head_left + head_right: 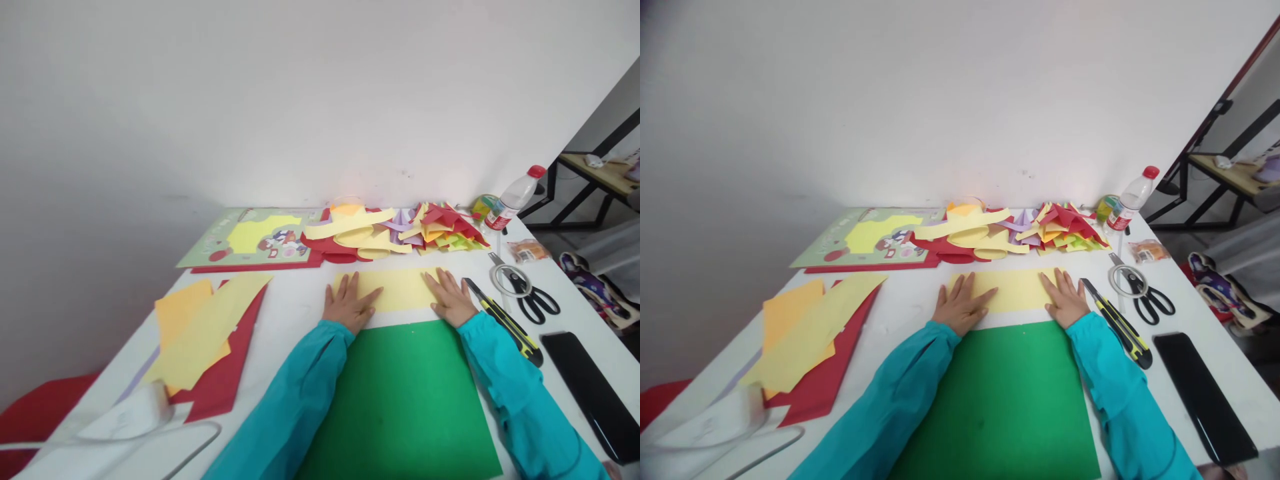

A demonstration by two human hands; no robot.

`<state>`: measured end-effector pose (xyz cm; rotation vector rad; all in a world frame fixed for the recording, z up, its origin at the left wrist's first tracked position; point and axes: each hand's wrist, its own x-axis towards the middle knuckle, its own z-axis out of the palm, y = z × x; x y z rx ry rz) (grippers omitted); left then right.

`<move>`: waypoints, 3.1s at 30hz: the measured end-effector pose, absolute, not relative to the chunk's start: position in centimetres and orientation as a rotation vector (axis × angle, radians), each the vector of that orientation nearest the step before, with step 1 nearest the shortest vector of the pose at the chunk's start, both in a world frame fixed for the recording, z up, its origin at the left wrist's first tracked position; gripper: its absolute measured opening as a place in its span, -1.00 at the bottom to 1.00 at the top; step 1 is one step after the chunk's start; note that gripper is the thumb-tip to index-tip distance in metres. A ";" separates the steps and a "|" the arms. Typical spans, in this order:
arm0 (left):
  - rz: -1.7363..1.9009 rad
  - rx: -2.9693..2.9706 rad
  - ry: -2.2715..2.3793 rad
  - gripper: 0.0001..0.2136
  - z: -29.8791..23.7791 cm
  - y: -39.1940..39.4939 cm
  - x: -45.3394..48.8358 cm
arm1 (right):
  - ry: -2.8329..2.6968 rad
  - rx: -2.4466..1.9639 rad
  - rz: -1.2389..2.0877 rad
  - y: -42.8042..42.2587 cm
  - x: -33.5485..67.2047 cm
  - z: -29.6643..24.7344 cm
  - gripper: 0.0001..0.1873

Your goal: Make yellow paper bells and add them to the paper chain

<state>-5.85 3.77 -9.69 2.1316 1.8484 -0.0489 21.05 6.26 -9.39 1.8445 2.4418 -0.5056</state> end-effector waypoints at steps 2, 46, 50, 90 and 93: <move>-0.087 2.087 1.874 -0.56 -9.5 3.6 -6.8 | 2.479 1.844 -0.582 6.5 21.4 -9.6 -0.23; 0.393 2.216 2.081 -0.50 -13.0 0.5 -13.4 | 3.224 1.552 -1.013 10.2 28.3 -13.7 -0.05; 0.464 2.590 1.736 -0.60 -12.3 0.9 -9.5 | 3.309 1.711 -0.770 9.8 26.8 -13.0 -0.24; 1.254 2.955 1.561 -0.78 -11.3 2.6 -6.0 | 3.475 1.387 0.614 4.9 17.7 -10.9 -0.73; 1.259 2.912 1.623 -0.77 -11.2 2.8 -7.0 | 3.446 1.468 0.597 5.1 18.2 -11.1 -0.71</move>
